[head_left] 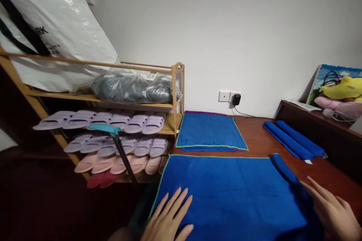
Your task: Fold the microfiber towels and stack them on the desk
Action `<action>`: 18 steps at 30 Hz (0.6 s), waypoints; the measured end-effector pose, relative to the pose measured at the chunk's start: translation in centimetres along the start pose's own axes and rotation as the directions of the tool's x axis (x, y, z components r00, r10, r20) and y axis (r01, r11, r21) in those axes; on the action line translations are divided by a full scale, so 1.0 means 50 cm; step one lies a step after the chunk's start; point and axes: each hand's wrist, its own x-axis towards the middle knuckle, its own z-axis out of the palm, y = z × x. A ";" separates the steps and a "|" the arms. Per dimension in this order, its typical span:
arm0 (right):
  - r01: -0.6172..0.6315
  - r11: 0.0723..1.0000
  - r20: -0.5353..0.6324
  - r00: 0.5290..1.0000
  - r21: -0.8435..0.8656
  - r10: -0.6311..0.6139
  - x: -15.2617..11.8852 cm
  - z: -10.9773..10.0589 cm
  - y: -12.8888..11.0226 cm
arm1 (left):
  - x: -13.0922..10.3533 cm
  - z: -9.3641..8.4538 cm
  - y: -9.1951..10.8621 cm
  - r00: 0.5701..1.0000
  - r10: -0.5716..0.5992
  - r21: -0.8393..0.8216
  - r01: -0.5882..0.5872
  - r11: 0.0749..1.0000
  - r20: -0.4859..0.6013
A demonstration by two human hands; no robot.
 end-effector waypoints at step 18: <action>-0.095 0.993 0.105 0.991 0.069 0.087 -0.031 0.082 0.114 | 0.056 0.022 -0.022 0.963 -0.190 -0.019 0.197 0.980 0.192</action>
